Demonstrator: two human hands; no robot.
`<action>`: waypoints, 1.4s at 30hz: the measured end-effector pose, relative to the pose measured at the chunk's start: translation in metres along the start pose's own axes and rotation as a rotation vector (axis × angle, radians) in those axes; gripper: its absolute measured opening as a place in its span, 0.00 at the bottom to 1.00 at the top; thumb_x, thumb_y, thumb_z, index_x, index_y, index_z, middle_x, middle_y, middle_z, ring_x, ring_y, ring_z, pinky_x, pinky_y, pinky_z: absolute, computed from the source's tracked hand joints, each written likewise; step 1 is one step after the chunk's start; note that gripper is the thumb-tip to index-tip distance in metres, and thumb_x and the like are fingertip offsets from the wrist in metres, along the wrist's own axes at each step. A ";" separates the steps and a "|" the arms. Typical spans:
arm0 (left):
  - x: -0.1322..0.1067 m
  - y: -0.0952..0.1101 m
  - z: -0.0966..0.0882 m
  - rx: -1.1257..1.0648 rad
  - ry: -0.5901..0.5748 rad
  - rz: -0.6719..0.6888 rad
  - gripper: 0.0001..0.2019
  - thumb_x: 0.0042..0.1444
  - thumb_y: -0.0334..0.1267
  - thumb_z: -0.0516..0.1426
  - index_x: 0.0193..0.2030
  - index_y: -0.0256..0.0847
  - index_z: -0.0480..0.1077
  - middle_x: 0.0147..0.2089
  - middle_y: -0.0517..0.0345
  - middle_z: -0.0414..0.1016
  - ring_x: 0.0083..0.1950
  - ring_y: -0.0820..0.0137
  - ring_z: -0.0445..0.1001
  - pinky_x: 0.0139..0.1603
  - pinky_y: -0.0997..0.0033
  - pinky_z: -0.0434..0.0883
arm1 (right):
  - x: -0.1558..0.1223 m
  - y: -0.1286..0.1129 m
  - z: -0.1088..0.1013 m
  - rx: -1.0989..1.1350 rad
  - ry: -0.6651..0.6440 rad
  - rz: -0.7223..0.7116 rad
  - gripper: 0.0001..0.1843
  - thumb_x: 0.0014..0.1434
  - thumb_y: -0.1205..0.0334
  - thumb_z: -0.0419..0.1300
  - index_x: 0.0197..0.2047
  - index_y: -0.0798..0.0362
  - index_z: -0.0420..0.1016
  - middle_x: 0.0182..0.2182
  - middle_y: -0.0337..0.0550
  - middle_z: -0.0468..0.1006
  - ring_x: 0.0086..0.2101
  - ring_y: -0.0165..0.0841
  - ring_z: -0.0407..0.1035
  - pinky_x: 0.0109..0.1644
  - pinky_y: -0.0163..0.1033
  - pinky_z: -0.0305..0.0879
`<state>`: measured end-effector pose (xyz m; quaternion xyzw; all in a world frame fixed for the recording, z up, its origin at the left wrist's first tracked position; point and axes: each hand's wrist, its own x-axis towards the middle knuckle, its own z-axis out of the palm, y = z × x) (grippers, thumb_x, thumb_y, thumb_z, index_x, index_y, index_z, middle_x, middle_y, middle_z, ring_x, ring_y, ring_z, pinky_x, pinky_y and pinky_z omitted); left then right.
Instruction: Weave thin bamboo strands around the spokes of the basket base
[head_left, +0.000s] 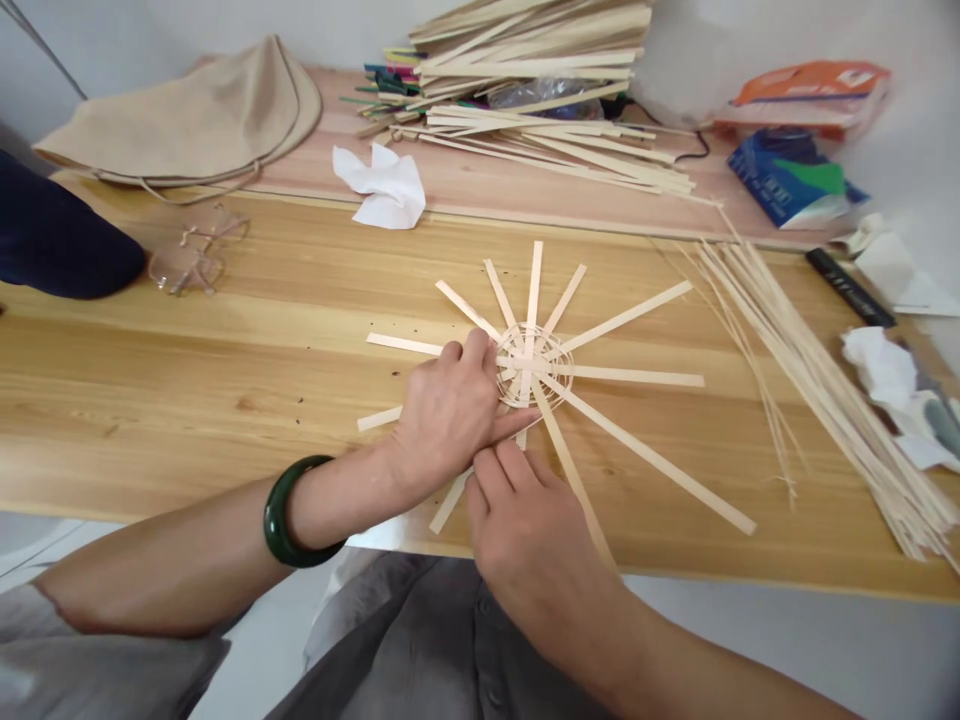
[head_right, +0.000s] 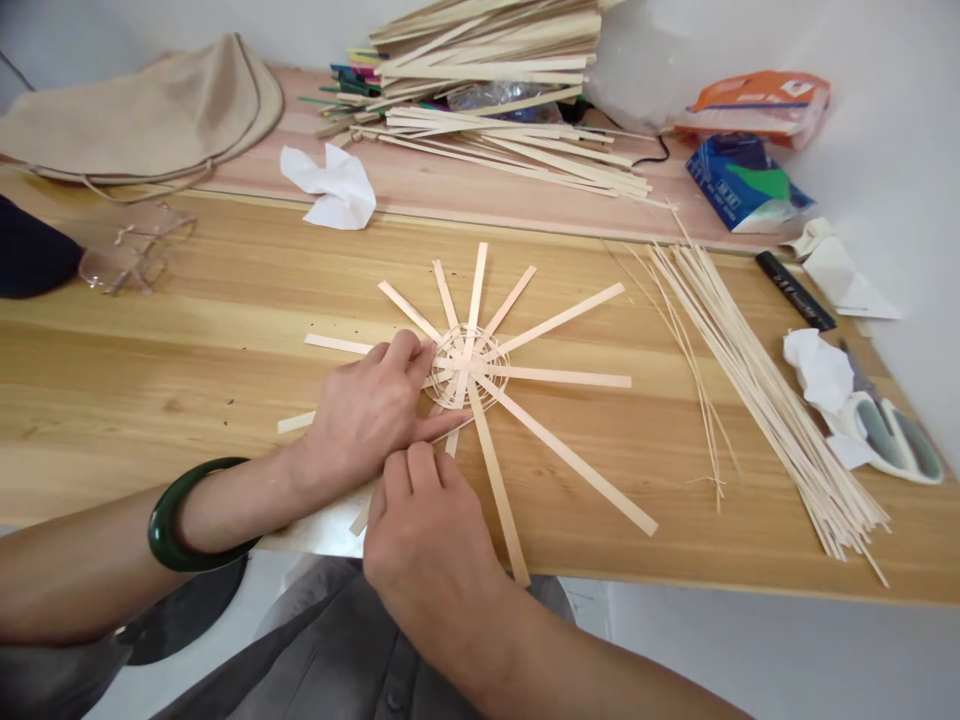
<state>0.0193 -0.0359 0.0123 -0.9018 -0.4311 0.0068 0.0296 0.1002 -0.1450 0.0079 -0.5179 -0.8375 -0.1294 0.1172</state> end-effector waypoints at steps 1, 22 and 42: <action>0.000 0.000 0.000 -0.001 -0.005 0.001 0.37 0.57 0.65 0.56 0.55 0.28 0.69 0.47 0.44 0.70 0.44 0.57 0.73 0.31 0.63 0.71 | 0.000 0.001 0.002 0.022 0.019 -0.005 0.13 0.55 0.78 0.51 0.34 0.61 0.77 0.32 0.53 0.76 0.33 0.41 0.67 0.39 0.45 0.68; 0.005 -0.015 -0.002 -0.088 -0.008 0.060 0.33 0.56 0.64 0.58 0.53 0.32 0.70 0.49 0.47 0.71 0.47 0.58 0.74 0.38 0.64 0.72 | -0.012 0.104 0.003 0.272 0.023 0.140 0.18 0.65 0.60 0.58 0.56 0.58 0.69 0.51 0.54 0.76 0.52 0.44 0.69 0.54 0.51 0.71; 0.039 -0.063 0.007 -0.239 -0.018 0.149 0.35 0.55 0.61 0.60 0.60 0.34 0.67 0.50 0.49 0.70 0.49 0.59 0.71 0.49 0.59 0.73 | 0.061 0.160 0.072 0.360 -0.073 -0.194 0.42 0.63 0.43 0.58 0.71 0.59 0.51 0.67 0.59 0.61 0.68 0.46 0.49 0.68 0.60 0.56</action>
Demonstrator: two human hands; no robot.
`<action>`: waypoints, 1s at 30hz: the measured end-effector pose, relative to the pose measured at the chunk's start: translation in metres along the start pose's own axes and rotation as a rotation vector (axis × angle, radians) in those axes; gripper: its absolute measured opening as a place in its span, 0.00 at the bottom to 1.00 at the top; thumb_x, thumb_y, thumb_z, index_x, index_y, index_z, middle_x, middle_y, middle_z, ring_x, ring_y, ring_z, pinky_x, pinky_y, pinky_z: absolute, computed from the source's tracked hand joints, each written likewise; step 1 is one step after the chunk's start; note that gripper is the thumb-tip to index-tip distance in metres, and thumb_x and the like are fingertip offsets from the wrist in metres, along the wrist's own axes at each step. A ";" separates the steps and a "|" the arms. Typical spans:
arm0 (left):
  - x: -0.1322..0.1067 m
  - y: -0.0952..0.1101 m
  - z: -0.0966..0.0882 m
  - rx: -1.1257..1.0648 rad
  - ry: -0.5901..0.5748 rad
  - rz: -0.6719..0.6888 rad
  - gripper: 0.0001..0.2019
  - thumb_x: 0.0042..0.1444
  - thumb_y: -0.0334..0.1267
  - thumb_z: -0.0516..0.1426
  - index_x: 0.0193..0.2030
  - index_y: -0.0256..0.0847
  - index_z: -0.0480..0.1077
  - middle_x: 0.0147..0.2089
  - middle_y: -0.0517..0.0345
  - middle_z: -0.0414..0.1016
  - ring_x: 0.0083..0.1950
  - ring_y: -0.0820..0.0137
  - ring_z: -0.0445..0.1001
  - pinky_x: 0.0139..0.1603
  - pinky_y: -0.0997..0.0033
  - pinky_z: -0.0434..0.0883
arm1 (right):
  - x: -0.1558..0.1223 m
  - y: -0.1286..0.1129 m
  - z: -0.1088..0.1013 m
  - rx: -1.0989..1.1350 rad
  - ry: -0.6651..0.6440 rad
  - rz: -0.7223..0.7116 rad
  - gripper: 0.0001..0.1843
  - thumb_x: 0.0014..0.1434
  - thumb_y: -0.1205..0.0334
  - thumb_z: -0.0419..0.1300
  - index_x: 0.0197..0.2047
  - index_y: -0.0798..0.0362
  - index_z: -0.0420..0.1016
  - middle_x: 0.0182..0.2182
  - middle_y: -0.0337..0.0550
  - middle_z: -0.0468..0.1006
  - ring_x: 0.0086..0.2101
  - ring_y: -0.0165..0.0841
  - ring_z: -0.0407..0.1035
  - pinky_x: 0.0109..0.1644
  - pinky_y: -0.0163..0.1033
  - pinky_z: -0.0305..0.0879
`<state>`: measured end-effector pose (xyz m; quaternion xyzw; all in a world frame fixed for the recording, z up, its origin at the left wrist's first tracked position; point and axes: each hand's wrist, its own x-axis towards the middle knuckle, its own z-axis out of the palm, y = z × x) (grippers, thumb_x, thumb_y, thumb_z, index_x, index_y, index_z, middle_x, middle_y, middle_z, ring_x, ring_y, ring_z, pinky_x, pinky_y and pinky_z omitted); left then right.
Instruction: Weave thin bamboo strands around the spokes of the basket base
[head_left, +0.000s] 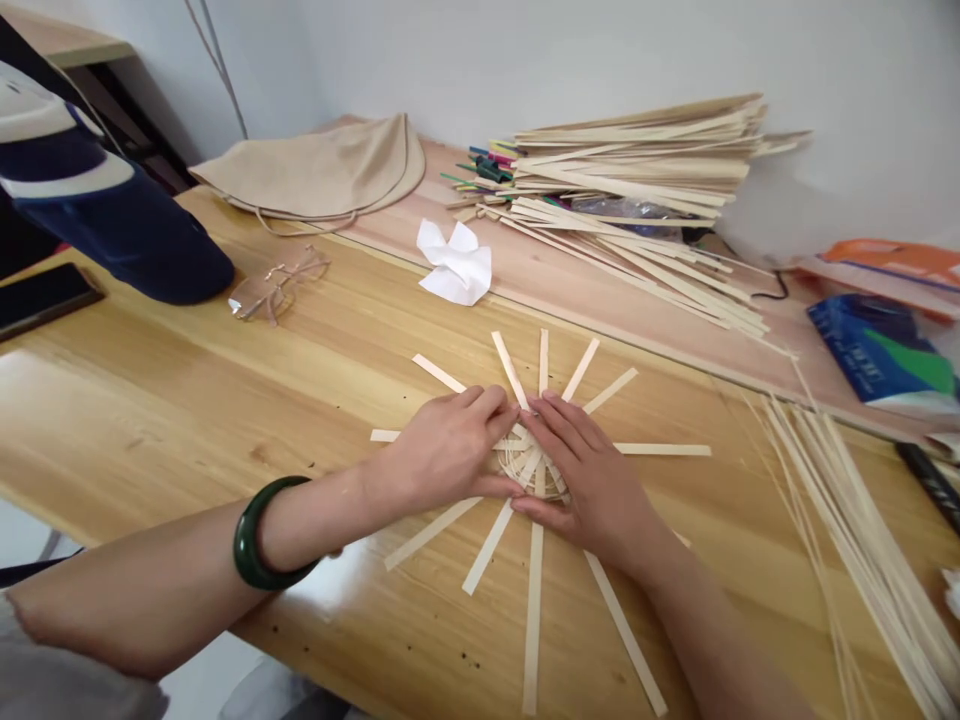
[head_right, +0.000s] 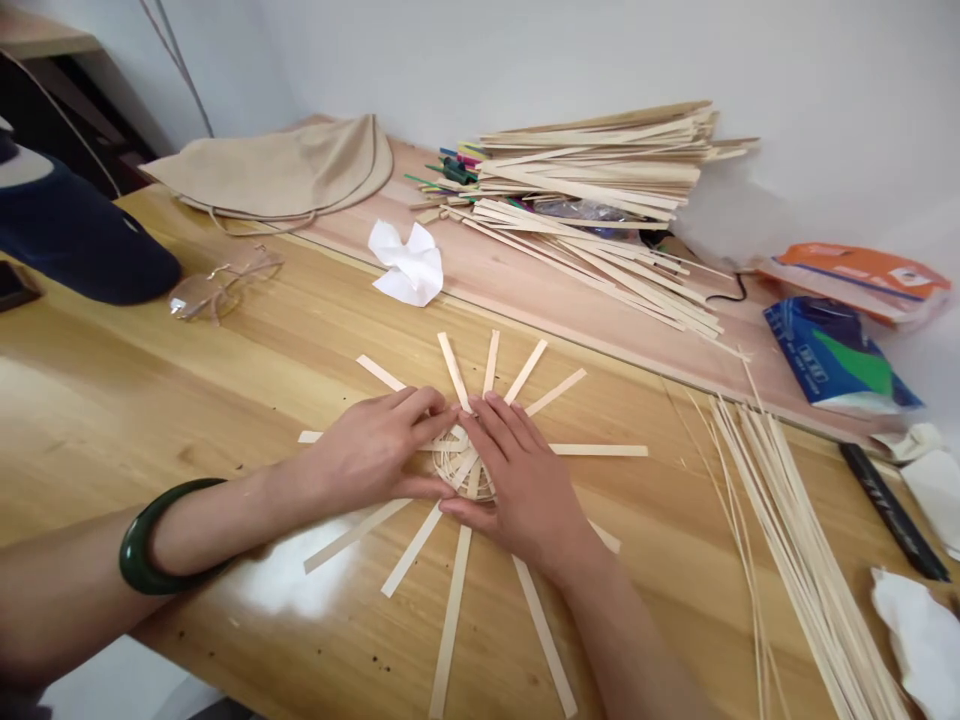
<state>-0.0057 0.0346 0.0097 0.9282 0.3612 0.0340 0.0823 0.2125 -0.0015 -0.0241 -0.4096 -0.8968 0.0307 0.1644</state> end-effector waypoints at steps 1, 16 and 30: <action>0.000 -0.002 -0.001 -0.011 0.000 0.004 0.35 0.55 0.61 0.61 0.59 0.35 0.67 0.50 0.49 0.70 0.48 0.59 0.71 0.49 0.60 0.73 | 0.000 0.000 0.000 -0.006 0.007 -0.004 0.41 0.63 0.43 0.57 0.70 0.59 0.53 0.66 0.59 0.62 0.68 0.46 0.49 0.68 0.60 0.56; -0.003 -0.016 -0.016 -0.405 0.017 0.041 0.27 0.56 0.52 0.64 0.60 0.44 0.69 0.59 0.52 0.69 0.56 0.64 0.72 0.57 0.67 0.69 | 0.001 0.003 -0.005 0.115 -0.063 0.072 0.41 0.62 0.45 0.59 0.71 0.50 0.52 0.69 0.52 0.58 0.69 0.44 0.48 0.70 0.59 0.50; -0.065 0.060 -0.007 -0.245 0.021 -0.159 0.08 0.60 0.40 0.62 0.41 0.37 0.71 0.45 0.52 0.73 0.46 0.62 0.73 0.47 0.61 0.76 | 0.000 0.004 -0.003 0.120 -0.071 0.095 0.38 0.62 0.46 0.59 0.71 0.48 0.55 0.69 0.48 0.57 0.69 0.44 0.48 0.72 0.57 0.48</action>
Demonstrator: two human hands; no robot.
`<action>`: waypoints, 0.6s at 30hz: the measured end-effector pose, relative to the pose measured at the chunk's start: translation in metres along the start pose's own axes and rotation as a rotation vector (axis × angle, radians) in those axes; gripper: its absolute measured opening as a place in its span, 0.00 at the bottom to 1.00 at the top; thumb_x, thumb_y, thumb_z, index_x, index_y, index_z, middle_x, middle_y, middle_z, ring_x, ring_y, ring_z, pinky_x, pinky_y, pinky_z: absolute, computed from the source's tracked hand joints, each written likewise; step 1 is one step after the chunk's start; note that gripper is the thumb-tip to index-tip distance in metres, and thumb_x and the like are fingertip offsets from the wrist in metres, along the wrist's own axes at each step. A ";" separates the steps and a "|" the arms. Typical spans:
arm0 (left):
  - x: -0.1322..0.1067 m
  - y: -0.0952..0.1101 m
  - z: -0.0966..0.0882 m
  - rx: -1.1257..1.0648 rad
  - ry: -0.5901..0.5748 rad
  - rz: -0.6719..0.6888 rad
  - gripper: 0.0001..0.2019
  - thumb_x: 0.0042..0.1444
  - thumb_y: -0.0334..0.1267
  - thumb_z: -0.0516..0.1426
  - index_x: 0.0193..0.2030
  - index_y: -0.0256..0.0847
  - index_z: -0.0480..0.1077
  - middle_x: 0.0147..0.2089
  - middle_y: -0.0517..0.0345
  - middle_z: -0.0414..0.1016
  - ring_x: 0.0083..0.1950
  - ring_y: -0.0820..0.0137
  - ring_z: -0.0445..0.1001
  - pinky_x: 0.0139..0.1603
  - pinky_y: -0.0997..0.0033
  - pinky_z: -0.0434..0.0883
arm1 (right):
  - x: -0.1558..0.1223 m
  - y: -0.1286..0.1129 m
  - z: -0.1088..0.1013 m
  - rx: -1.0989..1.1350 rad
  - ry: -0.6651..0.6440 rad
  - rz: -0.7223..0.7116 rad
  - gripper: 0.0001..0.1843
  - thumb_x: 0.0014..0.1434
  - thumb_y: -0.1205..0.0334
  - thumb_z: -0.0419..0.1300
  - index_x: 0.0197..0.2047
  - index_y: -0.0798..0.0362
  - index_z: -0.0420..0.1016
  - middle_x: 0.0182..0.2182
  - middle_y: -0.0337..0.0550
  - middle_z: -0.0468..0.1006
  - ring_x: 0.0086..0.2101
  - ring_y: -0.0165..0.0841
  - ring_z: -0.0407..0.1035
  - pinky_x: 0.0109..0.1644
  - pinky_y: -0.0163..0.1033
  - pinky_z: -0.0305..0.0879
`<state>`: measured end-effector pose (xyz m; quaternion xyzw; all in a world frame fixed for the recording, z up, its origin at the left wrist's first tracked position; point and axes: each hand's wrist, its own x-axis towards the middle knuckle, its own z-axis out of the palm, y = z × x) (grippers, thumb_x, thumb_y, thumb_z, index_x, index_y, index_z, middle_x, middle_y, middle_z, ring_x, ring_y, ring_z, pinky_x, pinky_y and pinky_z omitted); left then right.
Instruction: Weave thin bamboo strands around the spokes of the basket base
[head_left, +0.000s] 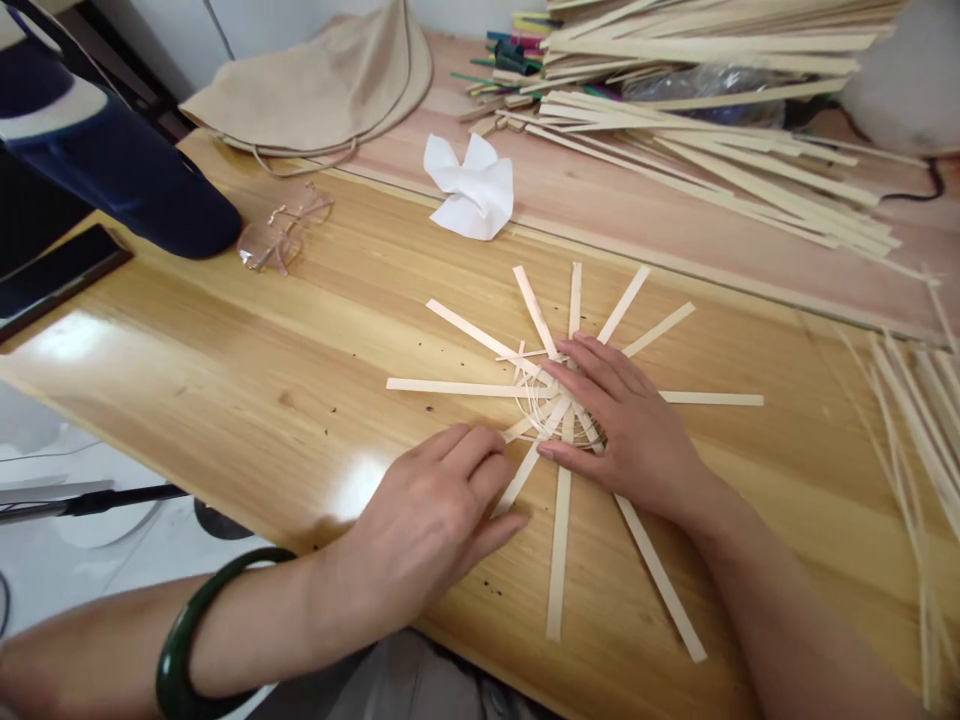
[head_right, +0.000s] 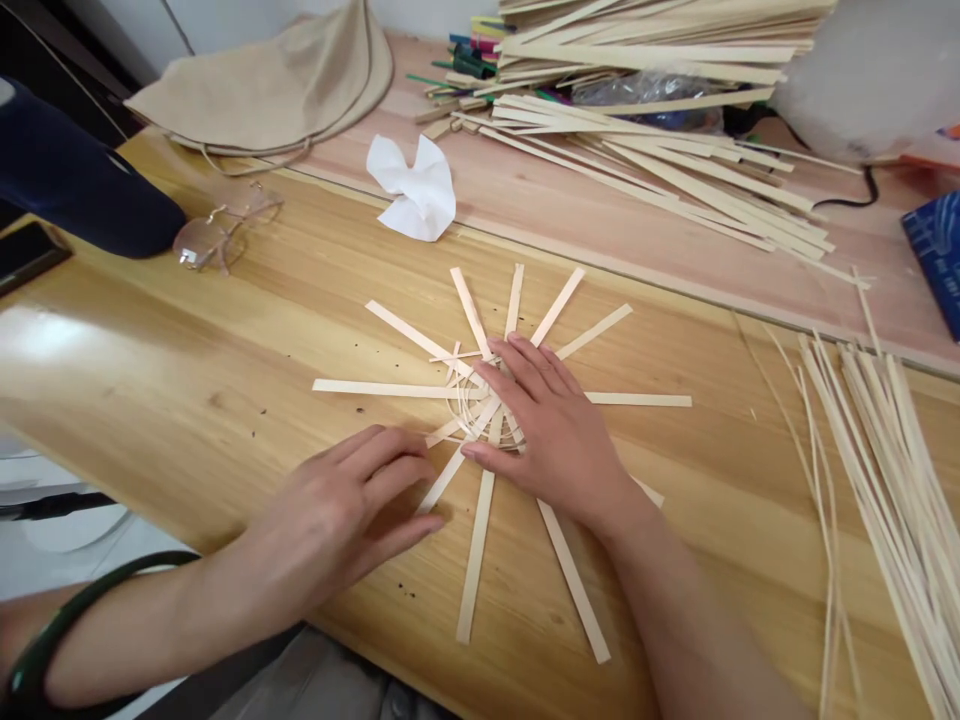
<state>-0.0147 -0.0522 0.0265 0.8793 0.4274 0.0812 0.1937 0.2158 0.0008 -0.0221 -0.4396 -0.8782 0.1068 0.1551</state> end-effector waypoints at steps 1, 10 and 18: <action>-0.002 0.003 0.005 0.022 0.039 -0.031 0.07 0.60 0.38 0.62 0.40 0.37 0.71 0.45 0.52 0.74 0.46 0.61 0.73 0.47 0.60 0.77 | 0.000 0.000 0.000 0.001 -0.004 0.002 0.38 0.62 0.46 0.59 0.71 0.48 0.55 0.69 0.48 0.57 0.69 0.44 0.47 0.72 0.57 0.47; -0.001 0.027 0.005 0.373 -0.003 -0.111 0.04 0.55 0.26 0.61 0.37 0.38 0.72 0.32 0.57 0.74 0.31 0.62 0.76 0.27 0.63 0.75 | 0.002 0.000 -0.001 -0.005 -0.001 0.001 0.36 0.63 0.42 0.56 0.68 0.51 0.60 0.68 0.49 0.59 0.68 0.42 0.49 0.72 0.55 0.48; 0.003 0.029 0.011 0.181 0.048 -0.283 0.05 0.55 0.28 0.56 0.34 0.39 0.72 0.29 0.58 0.76 0.27 0.64 0.75 0.27 0.66 0.69 | 0.002 -0.001 -0.002 0.003 -0.022 0.025 0.37 0.62 0.41 0.57 0.69 0.49 0.59 0.69 0.47 0.58 0.69 0.43 0.48 0.72 0.56 0.47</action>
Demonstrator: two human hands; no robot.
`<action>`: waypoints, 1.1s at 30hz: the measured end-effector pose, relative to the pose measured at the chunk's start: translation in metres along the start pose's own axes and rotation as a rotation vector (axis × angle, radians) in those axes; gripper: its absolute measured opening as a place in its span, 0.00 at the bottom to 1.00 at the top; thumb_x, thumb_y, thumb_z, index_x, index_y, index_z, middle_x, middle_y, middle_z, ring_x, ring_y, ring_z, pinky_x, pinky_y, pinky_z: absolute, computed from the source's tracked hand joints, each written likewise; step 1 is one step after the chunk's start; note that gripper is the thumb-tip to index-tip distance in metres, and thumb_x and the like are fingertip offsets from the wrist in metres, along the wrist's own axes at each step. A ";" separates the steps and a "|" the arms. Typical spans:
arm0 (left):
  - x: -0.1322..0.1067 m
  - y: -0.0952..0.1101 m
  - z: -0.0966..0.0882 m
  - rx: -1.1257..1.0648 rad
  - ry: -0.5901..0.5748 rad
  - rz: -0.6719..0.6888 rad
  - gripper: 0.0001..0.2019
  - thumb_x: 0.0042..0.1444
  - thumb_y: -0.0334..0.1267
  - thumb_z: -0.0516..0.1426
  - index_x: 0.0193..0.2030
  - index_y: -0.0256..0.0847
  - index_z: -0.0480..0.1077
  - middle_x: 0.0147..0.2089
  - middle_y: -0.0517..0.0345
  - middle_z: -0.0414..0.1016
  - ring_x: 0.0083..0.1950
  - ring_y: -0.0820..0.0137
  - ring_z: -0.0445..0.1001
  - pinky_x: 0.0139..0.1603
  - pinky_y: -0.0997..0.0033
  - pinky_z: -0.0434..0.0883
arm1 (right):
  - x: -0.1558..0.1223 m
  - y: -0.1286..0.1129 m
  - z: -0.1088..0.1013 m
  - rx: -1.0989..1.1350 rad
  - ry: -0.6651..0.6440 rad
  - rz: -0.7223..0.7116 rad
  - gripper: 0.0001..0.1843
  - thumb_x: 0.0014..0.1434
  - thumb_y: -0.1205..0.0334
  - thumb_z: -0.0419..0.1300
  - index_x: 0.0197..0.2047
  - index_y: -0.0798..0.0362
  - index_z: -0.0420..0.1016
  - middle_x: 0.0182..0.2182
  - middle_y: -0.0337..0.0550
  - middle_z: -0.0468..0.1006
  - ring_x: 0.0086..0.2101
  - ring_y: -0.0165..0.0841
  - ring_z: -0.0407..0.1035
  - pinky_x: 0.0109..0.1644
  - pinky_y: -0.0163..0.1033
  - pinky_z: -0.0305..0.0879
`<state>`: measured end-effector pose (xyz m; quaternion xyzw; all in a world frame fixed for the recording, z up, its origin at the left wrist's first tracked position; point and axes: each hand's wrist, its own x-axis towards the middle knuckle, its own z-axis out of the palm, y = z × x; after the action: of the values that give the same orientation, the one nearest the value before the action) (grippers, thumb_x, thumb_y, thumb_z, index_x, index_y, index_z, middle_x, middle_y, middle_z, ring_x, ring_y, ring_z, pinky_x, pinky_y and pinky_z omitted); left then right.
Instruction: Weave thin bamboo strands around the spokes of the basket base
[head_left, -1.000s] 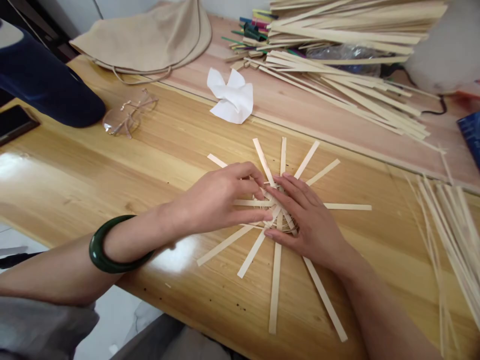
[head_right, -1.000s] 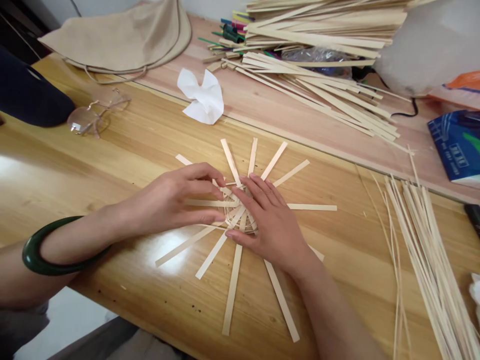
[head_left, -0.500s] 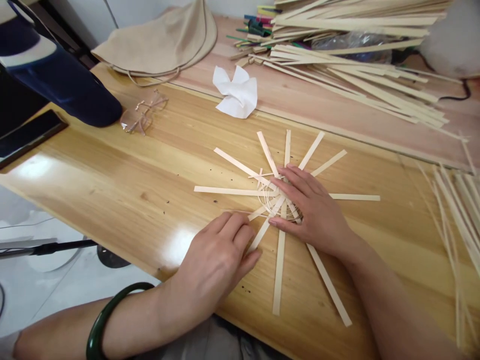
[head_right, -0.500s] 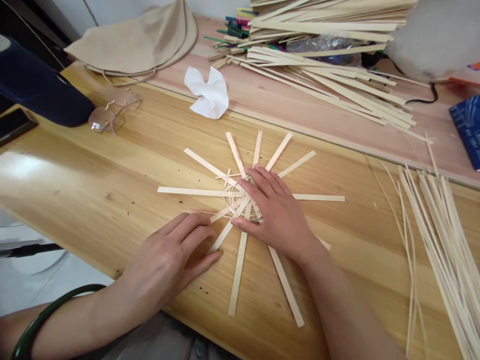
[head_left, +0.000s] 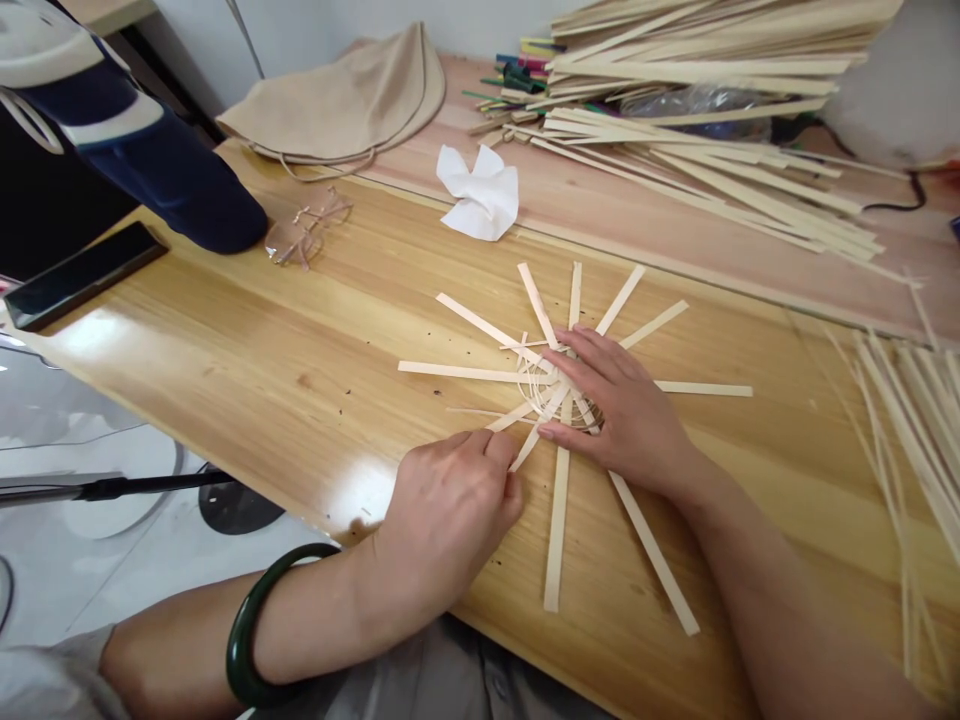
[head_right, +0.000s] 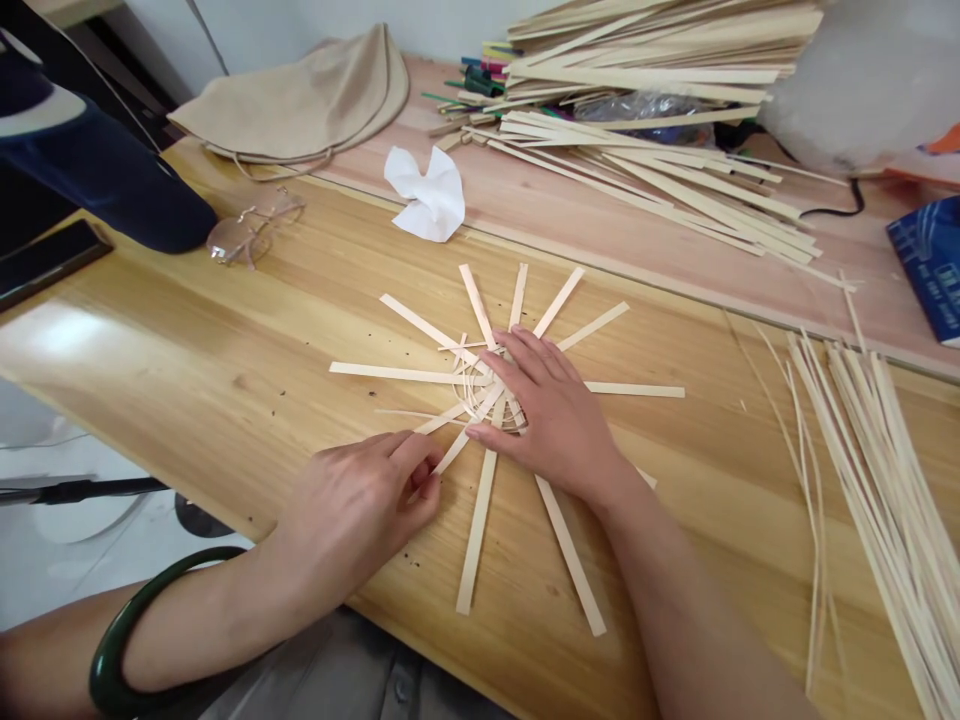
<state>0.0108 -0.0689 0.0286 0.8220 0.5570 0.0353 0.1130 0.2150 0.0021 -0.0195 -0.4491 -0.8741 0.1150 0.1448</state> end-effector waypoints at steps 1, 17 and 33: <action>0.001 -0.001 -0.001 -0.064 -0.028 -0.037 0.05 0.56 0.30 0.55 0.34 0.40 0.72 0.30 0.59 0.77 0.27 0.65 0.75 0.27 0.66 0.69 | 0.000 0.000 0.000 0.001 -0.002 0.002 0.37 0.62 0.41 0.57 0.69 0.49 0.59 0.69 0.47 0.58 0.69 0.43 0.48 0.72 0.56 0.47; 0.000 -0.020 0.012 -0.809 -0.080 -0.106 0.26 0.63 0.32 0.55 0.68 0.47 0.59 0.39 0.64 0.78 0.37 0.73 0.77 0.39 0.75 0.72 | 0.001 0.001 -0.001 0.004 0.005 -0.020 0.39 0.61 0.40 0.58 0.68 0.55 0.61 0.69 0.50 0.59 0.69 0.44 0.49 0.72 0.55 0.49; 0.006 -0.017 0.009 -0.616 -0.051 -0.056 0.18 0.63 0.31 0.55 0.59 0.43 0.72 0.40 0.57 0.78 0.34 0.70 0.75 0.33 0.71 0.71 | 0.000 0.004 -0.003 0.041 -0.024 -0.045 0.40 0.61 0.39 0.57 0.68 0.54 0.60 0.70 0.50 0.57 0.69 0.44 0.47 0.72 0.57 0.47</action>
<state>-0.0011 -0.0589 0.0157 0.7340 0.5396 0.1788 0.3717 0.2190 0.0046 -0.0176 -0.4250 -0.8831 0.1348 0.1461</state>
